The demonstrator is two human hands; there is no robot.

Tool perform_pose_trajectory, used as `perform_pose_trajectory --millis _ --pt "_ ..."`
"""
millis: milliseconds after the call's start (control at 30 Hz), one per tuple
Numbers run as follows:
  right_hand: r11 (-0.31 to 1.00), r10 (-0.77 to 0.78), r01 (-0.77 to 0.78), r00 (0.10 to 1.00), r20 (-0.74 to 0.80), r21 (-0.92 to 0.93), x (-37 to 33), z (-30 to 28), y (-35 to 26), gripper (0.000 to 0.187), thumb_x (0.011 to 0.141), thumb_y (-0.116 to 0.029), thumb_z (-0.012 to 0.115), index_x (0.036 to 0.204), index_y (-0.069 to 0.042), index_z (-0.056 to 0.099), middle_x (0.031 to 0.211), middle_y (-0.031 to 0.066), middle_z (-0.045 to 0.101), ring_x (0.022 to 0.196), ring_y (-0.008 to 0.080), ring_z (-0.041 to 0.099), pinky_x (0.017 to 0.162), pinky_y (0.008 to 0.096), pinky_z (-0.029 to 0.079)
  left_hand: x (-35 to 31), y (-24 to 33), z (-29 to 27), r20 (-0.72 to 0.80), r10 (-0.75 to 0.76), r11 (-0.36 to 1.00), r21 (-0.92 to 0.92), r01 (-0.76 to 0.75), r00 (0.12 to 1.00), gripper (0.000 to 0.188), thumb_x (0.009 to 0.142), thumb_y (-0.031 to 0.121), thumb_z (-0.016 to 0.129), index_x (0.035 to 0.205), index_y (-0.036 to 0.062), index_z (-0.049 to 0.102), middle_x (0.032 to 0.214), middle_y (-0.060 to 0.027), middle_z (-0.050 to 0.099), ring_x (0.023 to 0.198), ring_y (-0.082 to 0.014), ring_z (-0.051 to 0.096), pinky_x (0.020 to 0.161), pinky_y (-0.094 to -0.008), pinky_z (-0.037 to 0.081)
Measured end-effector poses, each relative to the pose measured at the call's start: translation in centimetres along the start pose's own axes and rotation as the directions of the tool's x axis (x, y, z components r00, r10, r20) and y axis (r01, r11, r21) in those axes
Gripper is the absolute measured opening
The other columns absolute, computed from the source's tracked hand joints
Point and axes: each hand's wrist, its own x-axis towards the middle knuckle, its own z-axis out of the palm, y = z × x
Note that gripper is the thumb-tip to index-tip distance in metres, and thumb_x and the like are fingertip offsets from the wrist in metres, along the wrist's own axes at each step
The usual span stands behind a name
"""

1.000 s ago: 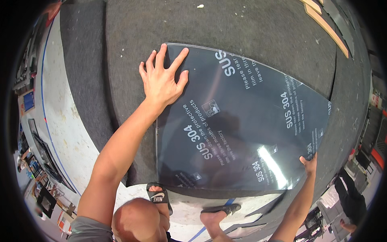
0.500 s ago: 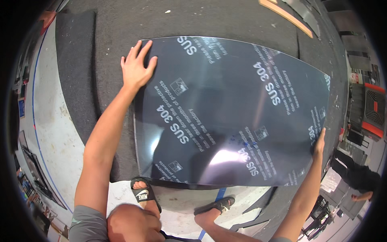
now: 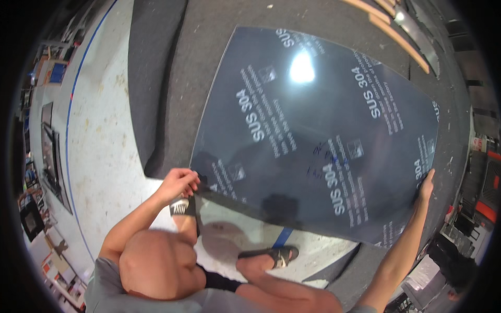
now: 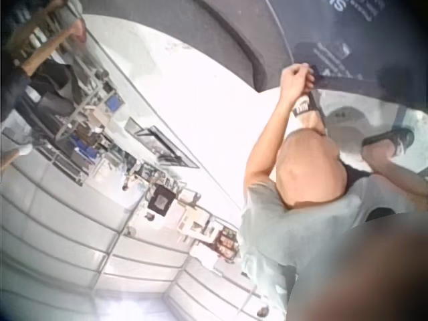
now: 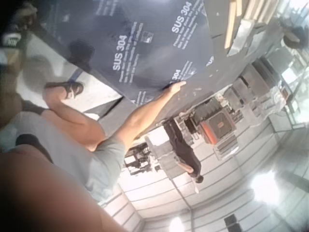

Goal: The person removes protective film from stainless steel sheets and aligns wooden strips along their edges. They handle multiple sheets, peel off the film, and place wooden pieces to secure or position the metal parts on the floor.

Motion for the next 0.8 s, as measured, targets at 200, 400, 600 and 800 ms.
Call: perform_pose_trajectory --millis 200,400,600,800 --pt "0.985 0.044 -0.070 0.985 0.170 0.156 3.6 0.6 1.3 0.114 0.099 -0.085 0.050 0.152 0.015 0.051 0.147 0.0250 0.063 0.131 0.0364 0.065 0.112 0.0459 0.051 -1.2 -5.5 6.2 0.460 0.051 0.772 -0.581 0.257 0.887 0.067 0.115 0.030 0.055 0.169 0.0015 0.028 0.172 -0.0162 0.039 0.156 -0.0303 0.043 0.129 -0.0456 0.037" --pt "0.992 -0.028 0.010 0.990 0.141 0.129 5.1 1.1 2.0 0.106 0.102 -0.081 0.049 0.148 0.015 0.056 0.143 0.0230 0.066 0.128 0.0340 0.066 0.110 0.0447 0.052 0.8 -6.5 7.9 0.397 0.218 0.511 -0.825 0.243 0.891 0.046 0.112 0.036 0.062 0.148 0.0096 0.056 0.163 -0.0114 0.050 0.153 -0.0336 0.046 0.131 -0.0510 0.034" --pt "0.981 -0.040 0.009 0.987 0.156 0.195 5.1 4.0 3.5 0.094 0.106 -0.073 0.050 0.137 0.014 0.067 0.130 0.0215 0.073 0.119 0.0320 0.069 0.104 0.0436 0.052 1.2 -6.2 7.0 0.400 0.401 0.591 -0.800 0.100 0.824 0.059 0.112 0.044 0.060 0.155 0.0050 0.052 0.158 -0.0134 0.055 0.153 -0.0299 0.043 0.132 -0.0515 0.026" --pt "0.982 -0.078 0.074 0.997 0.014 0.173 0.9 6.9 4.9 0.091 0.108 -0.069 0.047 0.136 0.015 0.066 0.130 0.0248 0.073 0.120 0.0334 0.069 0.107 0.0430 0.050 2.0 -7.3 6.1 0.335 0.517 0.521 -0.854 0.021 0.788 0.049 0.108 0.027 0.066 0.148 -0.0006 0.058 0.154 -0.0132 0.060 0.151 -0.0285 0.047 0.135 -0.0484 0.022"
